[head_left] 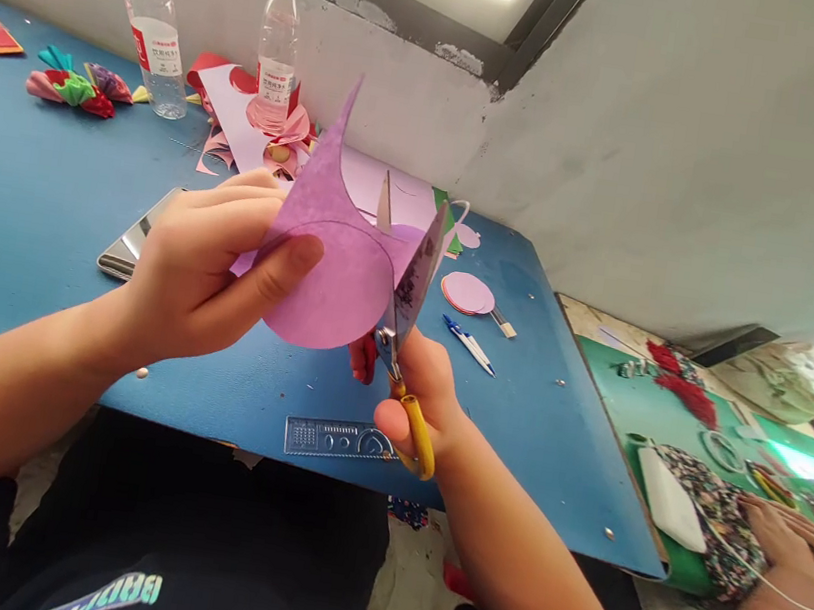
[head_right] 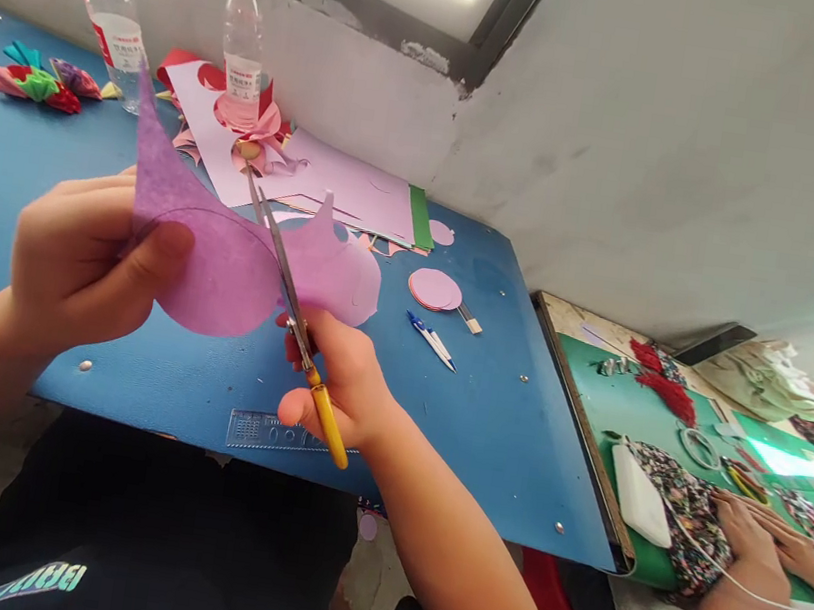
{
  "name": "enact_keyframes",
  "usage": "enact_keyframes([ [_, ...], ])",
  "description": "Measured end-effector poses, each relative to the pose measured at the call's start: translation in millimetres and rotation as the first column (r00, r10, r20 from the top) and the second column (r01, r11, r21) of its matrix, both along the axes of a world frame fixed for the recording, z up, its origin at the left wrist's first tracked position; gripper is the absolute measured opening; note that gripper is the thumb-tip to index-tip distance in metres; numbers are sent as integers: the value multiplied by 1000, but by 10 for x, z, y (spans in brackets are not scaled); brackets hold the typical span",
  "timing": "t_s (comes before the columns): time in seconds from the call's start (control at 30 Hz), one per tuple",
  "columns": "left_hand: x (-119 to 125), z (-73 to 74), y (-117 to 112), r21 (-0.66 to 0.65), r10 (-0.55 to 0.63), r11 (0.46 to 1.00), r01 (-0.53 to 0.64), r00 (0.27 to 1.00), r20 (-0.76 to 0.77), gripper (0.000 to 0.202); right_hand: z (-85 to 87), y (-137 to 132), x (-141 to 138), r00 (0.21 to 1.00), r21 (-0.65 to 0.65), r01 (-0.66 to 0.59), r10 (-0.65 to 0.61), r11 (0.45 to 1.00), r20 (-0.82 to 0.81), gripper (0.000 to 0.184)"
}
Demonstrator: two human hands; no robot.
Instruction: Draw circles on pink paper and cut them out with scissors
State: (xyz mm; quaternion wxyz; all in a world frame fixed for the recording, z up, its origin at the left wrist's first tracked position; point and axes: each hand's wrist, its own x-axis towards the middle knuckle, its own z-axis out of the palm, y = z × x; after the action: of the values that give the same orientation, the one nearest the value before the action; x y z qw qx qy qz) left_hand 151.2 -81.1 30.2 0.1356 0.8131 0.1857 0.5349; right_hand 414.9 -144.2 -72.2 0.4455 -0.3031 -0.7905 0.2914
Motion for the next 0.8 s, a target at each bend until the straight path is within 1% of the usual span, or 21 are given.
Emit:
enact_keyframes([
  [0.1,-163,-70,2,33,-13,999,13,1000,9,60,18,-7,4,1000,31,11,-12,999,15,97],
  [0.2,-316,-79,-65,117,-95,989,92,995,25,57,37,-21,-1,1000,63,5,-5,998,2,88],
  [0.27,-379,-52,-119,54,-33,998,37,997,-77,53,52,-35,-7,1000,62,10,-11,998,2,85],
  [0.33,-407,-25,-143,142,-90,985,97,994,-54,50,66,-48,-13,1000,51,18,-19,999,14,83],
  [0.4,-412,-20,-119,87,-25,996,37,991,-131,46,73,-55,-19,999,43,27,-28,999,15,84],
  [0.43,-409,-26,-93,91,-24,995,38,989,-148,45,72,-56,-22,999,39,31,-32,999,10,85],
  [0.5,-404,-45,-34,142,-64,986,81,990,-124,45,69,-58,-31,999,16,37,-37,999,-6,89],
  [0.53,-403,-50,-12,249,-147,957,151,989,-35,47,69,-60,-37,999,-2,40,-40,999,-18,91],
  [0.57,-406,-51,-1,304,-172,939,160,985,10,48,71,-64,-42,999,-25,37,-38,999,-29,93],
  [0.6,-413,-45,-1,258,-132,957,135,991,-29,47,75,-70,-48,999,-49,31,-33,998,-39,93],
  [0.63,-423,-34,-10,151,-29,987,48,991,-127,44,84,-79,-54,998,-76,26,-30,997,-49,93],
  [0.67,-435,-21,-24,131,10,991,12,986,-164,45,95,-88,-59,998,-106,20,-25,994,-51,93],
  [0.73,-460,1,-48,120,38,993,-15,981,-191,45,121,-111,-66,999,-175,13,-21,984,-45,94],
  [0.8,-478,7,-50,136,9,991,12,988,-153,46,145,-133,-66,999,-230,18,-28,973,-41,98],
])
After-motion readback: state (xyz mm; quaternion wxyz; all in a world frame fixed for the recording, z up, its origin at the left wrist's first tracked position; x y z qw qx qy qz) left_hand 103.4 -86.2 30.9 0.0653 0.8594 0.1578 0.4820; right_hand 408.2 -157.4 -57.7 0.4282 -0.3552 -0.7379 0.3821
